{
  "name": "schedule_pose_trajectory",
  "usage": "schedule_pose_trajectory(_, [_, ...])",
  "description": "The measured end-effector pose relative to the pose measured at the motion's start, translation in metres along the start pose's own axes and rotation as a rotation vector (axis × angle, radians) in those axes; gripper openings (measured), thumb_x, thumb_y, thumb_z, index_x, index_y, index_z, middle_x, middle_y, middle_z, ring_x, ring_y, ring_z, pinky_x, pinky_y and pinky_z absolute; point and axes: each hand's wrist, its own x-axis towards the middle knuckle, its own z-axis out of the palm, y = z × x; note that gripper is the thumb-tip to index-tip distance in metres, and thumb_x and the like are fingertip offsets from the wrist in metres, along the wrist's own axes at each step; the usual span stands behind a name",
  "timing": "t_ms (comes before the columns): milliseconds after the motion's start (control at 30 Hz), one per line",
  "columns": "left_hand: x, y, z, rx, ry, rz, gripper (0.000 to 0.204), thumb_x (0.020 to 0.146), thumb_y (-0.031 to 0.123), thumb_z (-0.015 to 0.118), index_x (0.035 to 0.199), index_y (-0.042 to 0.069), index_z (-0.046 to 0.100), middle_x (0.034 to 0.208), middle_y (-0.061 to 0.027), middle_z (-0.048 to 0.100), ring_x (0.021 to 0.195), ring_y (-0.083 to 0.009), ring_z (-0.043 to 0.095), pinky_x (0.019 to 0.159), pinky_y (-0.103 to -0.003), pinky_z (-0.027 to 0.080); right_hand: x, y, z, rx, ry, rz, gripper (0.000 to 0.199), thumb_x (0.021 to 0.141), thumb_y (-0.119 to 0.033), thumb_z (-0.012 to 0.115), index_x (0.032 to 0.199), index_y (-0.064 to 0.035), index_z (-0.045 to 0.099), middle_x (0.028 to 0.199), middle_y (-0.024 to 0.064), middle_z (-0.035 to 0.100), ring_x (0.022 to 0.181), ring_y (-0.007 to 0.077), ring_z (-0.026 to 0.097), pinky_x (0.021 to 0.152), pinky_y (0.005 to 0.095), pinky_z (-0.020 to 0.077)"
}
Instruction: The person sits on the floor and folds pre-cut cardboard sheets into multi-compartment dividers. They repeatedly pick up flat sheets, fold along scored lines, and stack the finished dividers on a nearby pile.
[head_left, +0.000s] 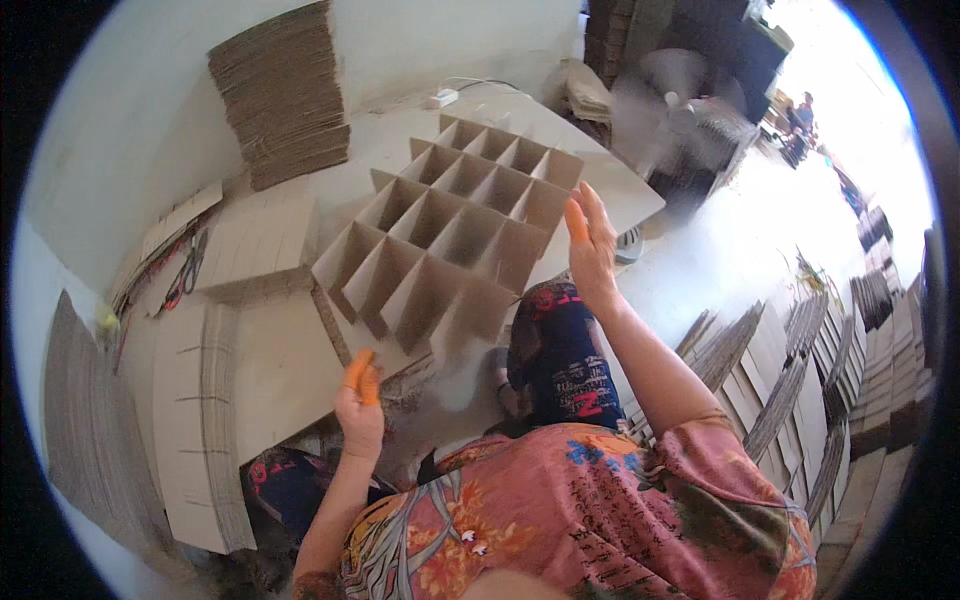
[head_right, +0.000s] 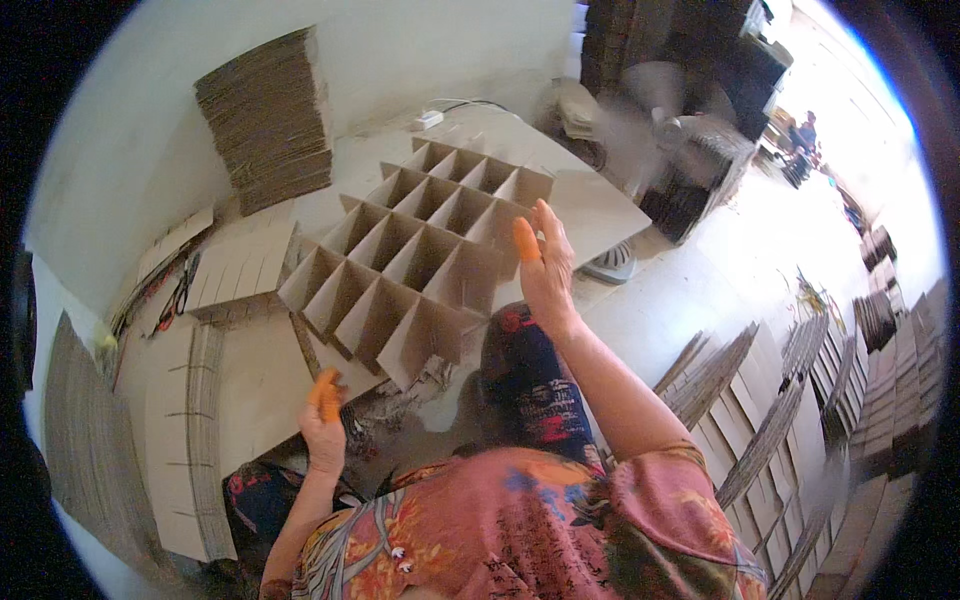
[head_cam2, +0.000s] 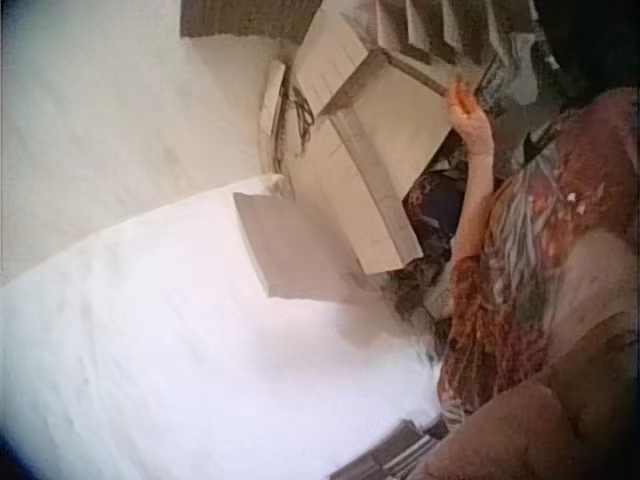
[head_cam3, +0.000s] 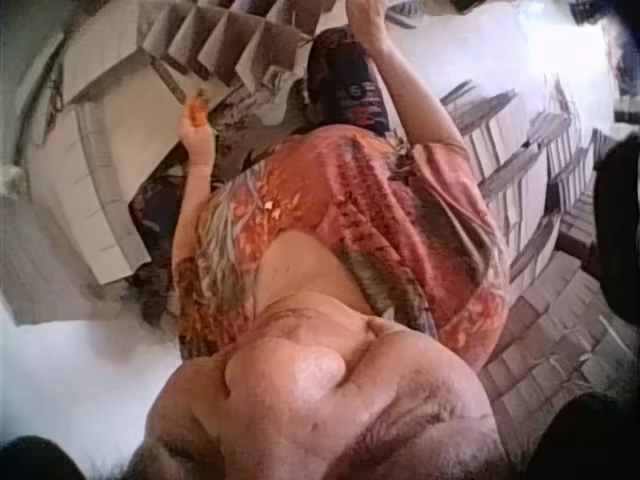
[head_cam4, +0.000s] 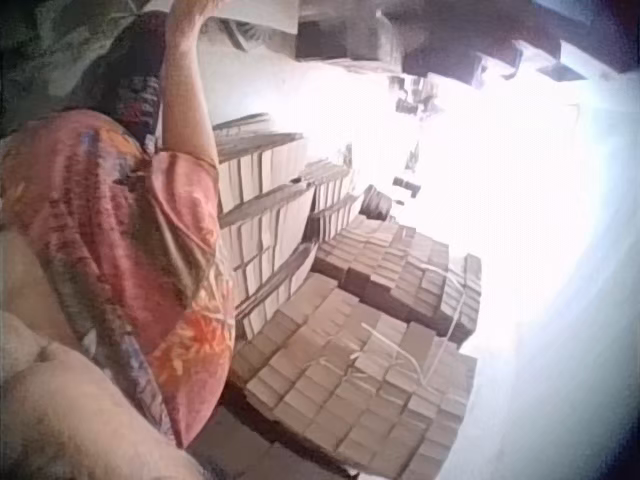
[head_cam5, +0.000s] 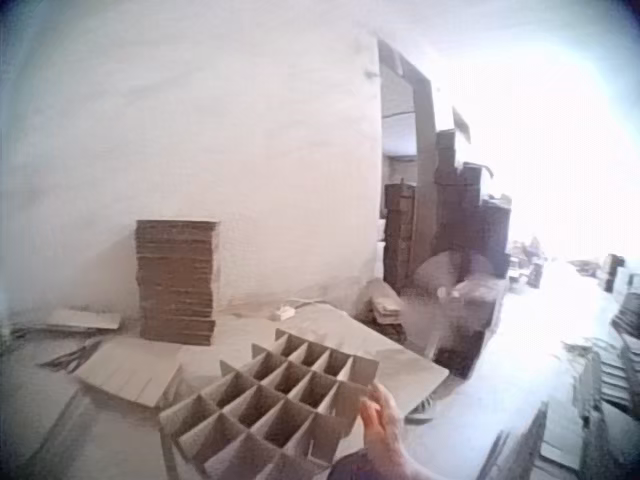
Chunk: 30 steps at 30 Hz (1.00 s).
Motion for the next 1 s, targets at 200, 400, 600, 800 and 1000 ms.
schedule_pose_trajectory(200, [0.061, 0.037, 0.036, -0.036, -0.133, -0.016, 0.050, 0.102, 0.029, 0.043, 0.143, 0.000, 0.038, 0.119, -0.0098, 0.061, 0.107, -0.0160, 0.056, 0.094, -0.027, 0.043, -0.003, 0.087, 0.017, 0.167, -0.194, 0.400, 0.034, 0.095, -0.023, 0.058, 0.124, -0.0064, 0.058, 0.108, 0.0149, 0.067, 0.099, 0.0223, 0.064, 0.083, 0.0333, 0.0502])
schedule_pose_trajectory(400, [0.023, 0.064, 0.090, -0.013, -0.595, 0.157, 0.058, 0.099, 0.032, 0.048, 0.145, -0.001, 0.034, 0.151, -0.0186, 0.032, 0.141, -0.0269, 0.028, 0.113, -0.036, 0.024, -0.045, -0.060, 0.046, 0.081, -0.767, 0.438, 0.065, 0.079, -0.037, 0.075, 0.127, 0.0007, 0.053, 0.113, 0.0228, 0.063, 0.106, 0.0301, 0.059, 0.093, 0.0381, 0.0454])
schedule_pose_trajectory(600, [-0.005, 0.059, 0.123, 0.059, -0.819, 0.193, 0.052, 0.095, 0.020, 0.056, 0.140, -0.002, 0.042, 0.144, -0.0198, 0.042, 0.133, -0.0322, 0.040, 0.111, -0.039, 0.028, -0.034, -0.028, -0.030, -0.031, -0.757, 0.566, 0.058, 0.077, -0.004, 0.058, 0.133, 0.0071, 0.046, 0.121, 0.0248, 0.060, 0.114, 0.0287, 0.057, 0.097, 0.0344, 0.0441])
schedule_pose_trajectory(800, [-0.051, -0.054, 0.062, 0.163, -0.582, 0.046, 0.034, 0.093, 0.008, 0.056, 0.124, -0.005, 0.057, 0.121, -0.0207, 0.060, 0.105, -0.0279, 0.060, 0.088, -0.036, 0.048, -0.066, -0.015, -0.100, 0.559, -0.299, 0.426, 0.046, 0.073, 0.005, 0.058, 0.120, 0.0059, 0.056, 0.111, 0.0097, 0.065, 0.100, 0.0157, 0.057, 0.090, 0.0299, 0.0456])
schedule_pose_trajectory(1000, [-0.055, -0.072, 0.048, 0.316, -0.597, -0.386, 0.029, 0.093, 0.011, 0.057, 0.116, -0.006, 0.063, 0.099, -0.0177, 0.069, 0.086, -0.0208, 0.065, 0.075, -0.034, 0.052, -0.036, -0.053, -0.225, -0.157, 0.146, 0.182, 0.050, 0.080, 0.003, 0.055, 0.129, 0.0074, 0.048, 0.118, 0.0177, 0.062, 0.109, 0.0180, 0.056, 0.098, 0.0315, 0.0426])
